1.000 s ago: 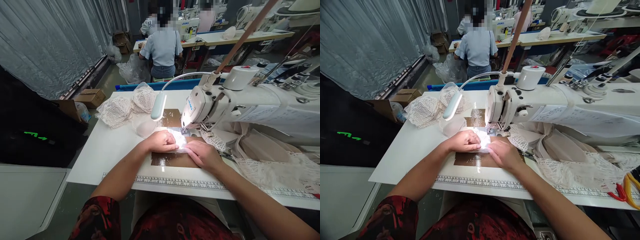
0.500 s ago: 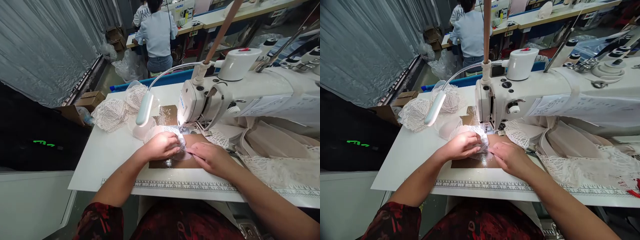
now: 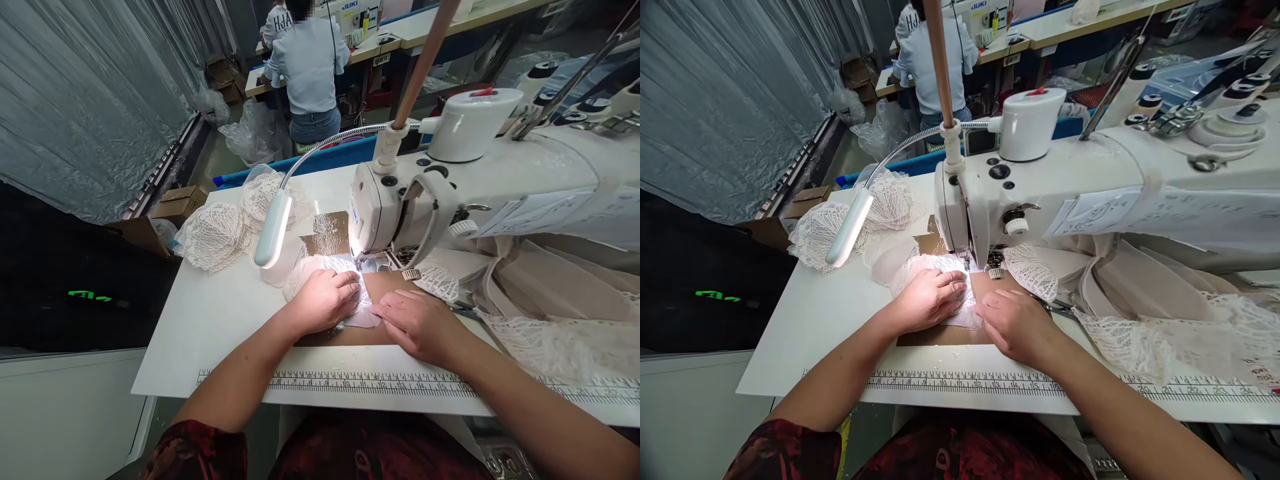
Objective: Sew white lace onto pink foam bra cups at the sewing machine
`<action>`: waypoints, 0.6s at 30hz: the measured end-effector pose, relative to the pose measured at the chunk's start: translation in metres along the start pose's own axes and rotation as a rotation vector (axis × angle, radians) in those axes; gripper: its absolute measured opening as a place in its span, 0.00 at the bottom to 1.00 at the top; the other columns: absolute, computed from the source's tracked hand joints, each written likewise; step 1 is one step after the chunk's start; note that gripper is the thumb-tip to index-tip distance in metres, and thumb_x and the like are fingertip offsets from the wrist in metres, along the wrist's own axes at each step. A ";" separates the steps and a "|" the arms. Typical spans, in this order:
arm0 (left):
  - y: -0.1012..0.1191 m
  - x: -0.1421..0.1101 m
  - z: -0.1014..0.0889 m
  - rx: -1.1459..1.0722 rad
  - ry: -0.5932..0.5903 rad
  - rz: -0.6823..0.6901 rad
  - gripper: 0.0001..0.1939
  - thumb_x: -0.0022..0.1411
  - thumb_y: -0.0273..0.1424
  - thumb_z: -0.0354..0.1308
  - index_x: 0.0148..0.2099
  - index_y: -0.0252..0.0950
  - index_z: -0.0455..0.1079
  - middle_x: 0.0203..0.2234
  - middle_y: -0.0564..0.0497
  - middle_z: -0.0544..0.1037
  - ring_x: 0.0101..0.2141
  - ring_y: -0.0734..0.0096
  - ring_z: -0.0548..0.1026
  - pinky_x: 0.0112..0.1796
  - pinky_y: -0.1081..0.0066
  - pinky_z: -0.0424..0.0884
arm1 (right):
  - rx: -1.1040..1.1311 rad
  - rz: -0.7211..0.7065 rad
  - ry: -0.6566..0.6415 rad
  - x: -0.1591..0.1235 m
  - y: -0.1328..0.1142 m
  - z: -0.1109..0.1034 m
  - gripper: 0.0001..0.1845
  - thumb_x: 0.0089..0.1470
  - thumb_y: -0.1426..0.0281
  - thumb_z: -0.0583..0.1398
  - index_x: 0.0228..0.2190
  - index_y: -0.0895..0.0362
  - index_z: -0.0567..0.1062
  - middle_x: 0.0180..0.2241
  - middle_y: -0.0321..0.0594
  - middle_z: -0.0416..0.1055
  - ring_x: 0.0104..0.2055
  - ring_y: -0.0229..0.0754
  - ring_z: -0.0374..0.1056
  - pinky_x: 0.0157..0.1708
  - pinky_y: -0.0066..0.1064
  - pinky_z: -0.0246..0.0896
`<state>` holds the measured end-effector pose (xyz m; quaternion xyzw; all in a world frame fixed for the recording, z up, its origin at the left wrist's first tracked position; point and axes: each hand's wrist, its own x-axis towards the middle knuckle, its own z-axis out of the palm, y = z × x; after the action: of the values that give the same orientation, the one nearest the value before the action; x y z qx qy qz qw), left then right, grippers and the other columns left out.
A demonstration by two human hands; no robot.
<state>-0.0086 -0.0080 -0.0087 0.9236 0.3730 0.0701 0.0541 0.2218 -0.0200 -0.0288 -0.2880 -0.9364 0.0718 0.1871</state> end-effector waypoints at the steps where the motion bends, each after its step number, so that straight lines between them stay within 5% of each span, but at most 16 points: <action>1: -0.001 0.000 0.000 0.008 0.000 -0.001 0.18 0.68 0.36 0.45 0.53 0.34 0.68 0.54 0.44 0.70 0.38 0.64 0.70 0.40 0.63 0.65 | 0.002 0.007 -0.003 0.001 0.000 0.000 0.14 0.55 0.75 0.52 0.37 0.59 0.76 0.27 0.41 0.71 0.31 0.42 0.62 0.31 0.33 0.55; 18: 0.000 0.003 0.004 0.142 -0.008 0.001 0.18 0.66 0.29 0.46 0.55 0.35 0.67 0.56 0.50 0.69 0.36 0.64 0.67 0.37 0.65 0.62 | -0.059 0.050 0.053 0.009 -0.003 0.002 0.15 0.59 0.74 0.50 0.35 0.60 0.77 0.26 0.42 0.71 0.31 0.41 0.63 0.32 0.33 0.55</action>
<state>-0.0058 -0.0068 -0.0121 0.9256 0.3763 0.0400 -0.0101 0.2128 -0.0177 -0.0271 -0.3185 -0.9254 0.0412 0.2013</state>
